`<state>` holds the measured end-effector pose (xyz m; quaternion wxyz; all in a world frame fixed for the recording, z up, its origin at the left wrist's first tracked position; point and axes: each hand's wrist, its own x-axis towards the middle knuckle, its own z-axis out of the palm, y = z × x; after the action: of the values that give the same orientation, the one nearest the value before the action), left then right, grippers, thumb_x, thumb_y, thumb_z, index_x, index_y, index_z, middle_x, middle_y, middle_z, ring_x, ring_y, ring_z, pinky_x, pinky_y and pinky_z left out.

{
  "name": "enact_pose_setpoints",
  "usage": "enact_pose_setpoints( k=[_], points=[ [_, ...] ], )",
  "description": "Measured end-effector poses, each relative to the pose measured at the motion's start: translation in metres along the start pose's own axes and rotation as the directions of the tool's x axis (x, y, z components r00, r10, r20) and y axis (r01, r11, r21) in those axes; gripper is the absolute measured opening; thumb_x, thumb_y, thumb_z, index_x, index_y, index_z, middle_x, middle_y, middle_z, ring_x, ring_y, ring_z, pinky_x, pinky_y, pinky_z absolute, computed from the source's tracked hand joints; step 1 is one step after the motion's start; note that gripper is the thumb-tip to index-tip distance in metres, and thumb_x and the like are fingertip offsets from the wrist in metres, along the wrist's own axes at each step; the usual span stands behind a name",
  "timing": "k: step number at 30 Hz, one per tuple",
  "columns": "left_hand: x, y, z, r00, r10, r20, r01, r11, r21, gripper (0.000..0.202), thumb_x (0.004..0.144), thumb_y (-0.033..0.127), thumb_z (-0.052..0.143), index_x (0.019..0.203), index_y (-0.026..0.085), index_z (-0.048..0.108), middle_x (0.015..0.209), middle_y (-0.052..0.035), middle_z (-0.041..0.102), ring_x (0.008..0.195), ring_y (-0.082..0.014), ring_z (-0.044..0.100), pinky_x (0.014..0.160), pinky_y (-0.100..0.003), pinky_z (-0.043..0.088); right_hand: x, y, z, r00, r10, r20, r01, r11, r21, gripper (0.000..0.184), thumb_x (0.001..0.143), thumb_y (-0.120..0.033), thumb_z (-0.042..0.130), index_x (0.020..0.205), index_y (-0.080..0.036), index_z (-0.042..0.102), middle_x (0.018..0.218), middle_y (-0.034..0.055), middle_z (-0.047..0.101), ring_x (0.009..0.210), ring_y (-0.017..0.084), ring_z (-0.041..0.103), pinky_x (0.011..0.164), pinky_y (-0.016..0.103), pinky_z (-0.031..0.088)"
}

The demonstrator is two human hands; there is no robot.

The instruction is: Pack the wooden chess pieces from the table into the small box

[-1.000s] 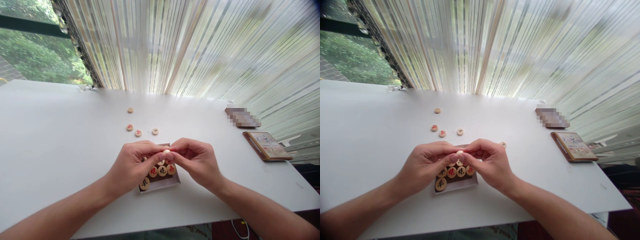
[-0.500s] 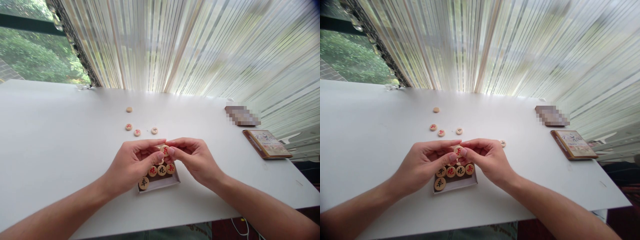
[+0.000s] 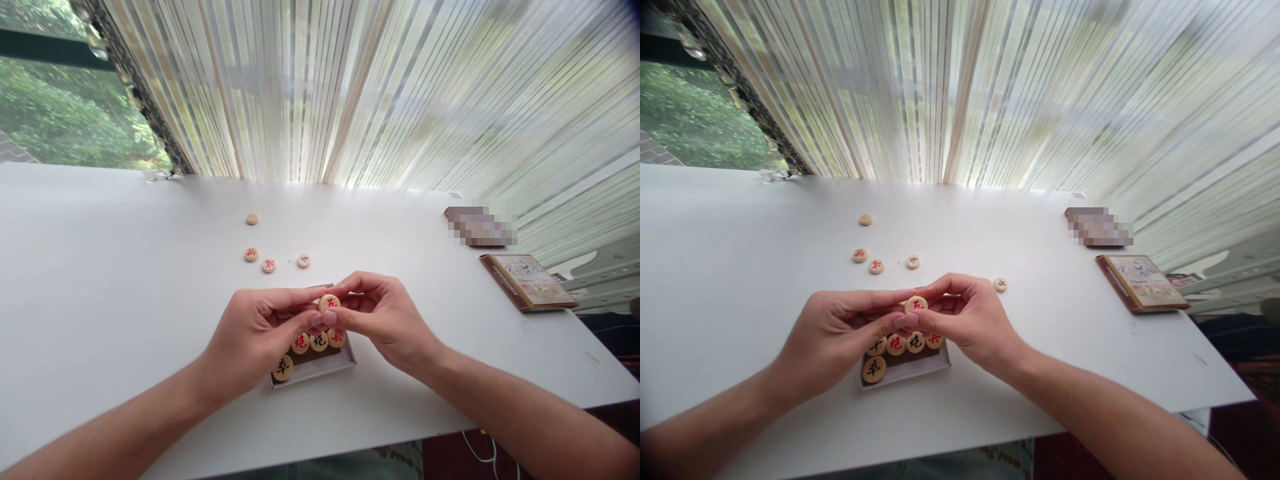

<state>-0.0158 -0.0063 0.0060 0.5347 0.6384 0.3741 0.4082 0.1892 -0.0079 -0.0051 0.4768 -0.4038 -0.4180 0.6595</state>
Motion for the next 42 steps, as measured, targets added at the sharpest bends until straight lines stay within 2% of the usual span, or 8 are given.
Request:
enact_pose_setpoints(
  k=[5, 11, 18, 24, 30, 34, 38, 42],
  points=[
    [-0.004, -0.002, 0.002, 0.982, 0.186, 0.01, -0.186, 0.969, 0.161, 0.027, 0.095, 0.018, 0.075, 0.12, 0.025, 0.085, 0.12, -0.0036, 0.083, 0.102, -0.0236, 0.084, 0.091, -0.027, 0.07, 0.0, -0.002, 0.001, 0.998, 0.026, 0.051, -0.027, 0.999, 0.019, 0.039, 0.056, -0.024, 0.106, 0.078, -0.017, 0.075, 0.075, 0.0023, 0.081, 0.063, 0.016, 0.077, 0.057, 0.024, 0.064],
    [-0.004, -0.009, 0.001, 0.957, 0.289, -0.017, -0.277, 0.932, 0.236, 0.029, 0.091, 0.019, 0.083, 0.116, 0.034, 0.085, 0.108, 0.0019, 0.086, 0.094, -0.0216, 0.085, 0.083, -0.026, 0.07, -0.001, -0.003, 0.002, 0.996, 0.044, 0.072, -0.046, 0.999, 0.027, 0.034, 0.059, -0.021, 0.105, 0.076, -0.017, 0.076, 0.081, 0.0035, 0.083, 0.07, 0.015, 0.078, 0.061, 0.022, 0.063],
    [-0.005, -0.009, 0.0, 0.964, 0.266, -0.013, -0.258, 0.944, 0.208, 0.022, 0.093, 0.026, 0.082, 0.112, 0.037, 0.086, 0.104, 0.001, 0.086, 0.089, -0.0228, 0.084, 0.079, -0.031, 0.07, -0.001, -0.006, 0.003, 0.991, 0.067, 0.115, -0.076, 0.994, 0.073, 0.033, 0.058, -0.021, 0.105, 0.075, -0.017, 0.078, 0.076, 0.0014, 0.08, 0.062, 0.014, 0.075, 0.06, 0.025, 0.065],
    [-0.004, -0.008, 0.001, 0.95, 0.312, -0.008, -0.31, 0.947, 0.087, 0.034, 0.089, 0.01, 0.084, 0.113, 0.033, 0.085, 0.102, 0.0024, 0.086, 0.085, -0.016, 0.084, 0.079, -0.019, 0.069, -0.002, -0.007, 0.001, 0.988, 0.074, 0.133, -0.082, 0.995, 0.06, 0.03, 0.063, -0.023, 0.104, 0.078, -0.016, 0.079, 0.071, 0.0014, 0.079, 0.059, 0.014, 0.075, 0.058, 0.026, 0.066],
    [-0.002, -0.009, 0.003, 0.953, 0.302, -0.018, -0.302, 0.953, 0.027, 0.04, 0.086, 0.003, 0.082, 0.113, 0.033, 0.086, 0.102, 0.0028, 0.086, 0.084, -0.0172, 0.085, 0.08, -0.02, 0.071, -0.003, -0.009, 0.0, 0.982, 0.082, 0.169, -0.102, 0.989, 0.108, 0.027, 0.065, -0.018, 0.103, 0.082, -0.015, 0.083, 0.072, 0.0035, 0.081, 0.063, 0.014, 0.077, 0.059, 0.02, 0.063],
    [-0.002, -0.007, 0.003, 0.955, 0.297, -0.01, -0.296, 0.955, 0.02, 0.044, 0.085, 0.0, 0.083, 0.113, 0.034, 0.085, 0.105, 0.0035, 0.086, 0.088, -0.0158, 0.085, 0.085, -0.019, 0.069, -0.003, -0.009, -0.003, 0.973, 0.061, 0.222, -0.093, 0.986, 0.135, 0.022, 0.072, -0.017, 0.099, 0.089, -0.017, 0.086, 0.075, 0.0036, 0.083, 0.066, 0.011, 0.078, 0.063, 0.017, 0.063],
    [-0.002, -0.005, 0.001, 0.962, 0.272, -0.032, -0.271, 0.962, 0.013, 0.04, 0.084, -0.001, 0.083, 0.11, 0.029, 0.086, 0.106, 0.0004, 0.086, 0.091, -0.0185, 0.085, 0.086, -0.02, 0.07, -0.002, -0.008, -0.006, 0.968, 0.041, 0.249, -0.071, 0.991, 0.11, 0.02, 0.078, -0.018, 0.096, 0.097, -0.018, 0.087, 0.078, 0.0037, 0.084, 0.068, 0.011, 0.078, 0.067, 0.018, 0.065],
    [0.0, -0.006, -0.003, 0.962, 0.26, -0.079, -0.255, 0.964, 0.071, 0.037, 0.081, 0.001, 0.086, 0.108, 0.026, 0.087, 0.1, 0.0014, 0.087, 0.087, -0.0157, 0.085, 0.08, -0.013, 0.068, -0.002, -0.007, -0.006, 0.971, 0.01, 0.24, -0.028, 0.997, 0.072, 0.024, 0.081, -0.018, 0.094, 0.104, -0.02, 0.087, 0.089, 0.0056, 0.085, 0.081, 0.014, 0.081, 0.079, 0.022, 0.068]
  ],
)
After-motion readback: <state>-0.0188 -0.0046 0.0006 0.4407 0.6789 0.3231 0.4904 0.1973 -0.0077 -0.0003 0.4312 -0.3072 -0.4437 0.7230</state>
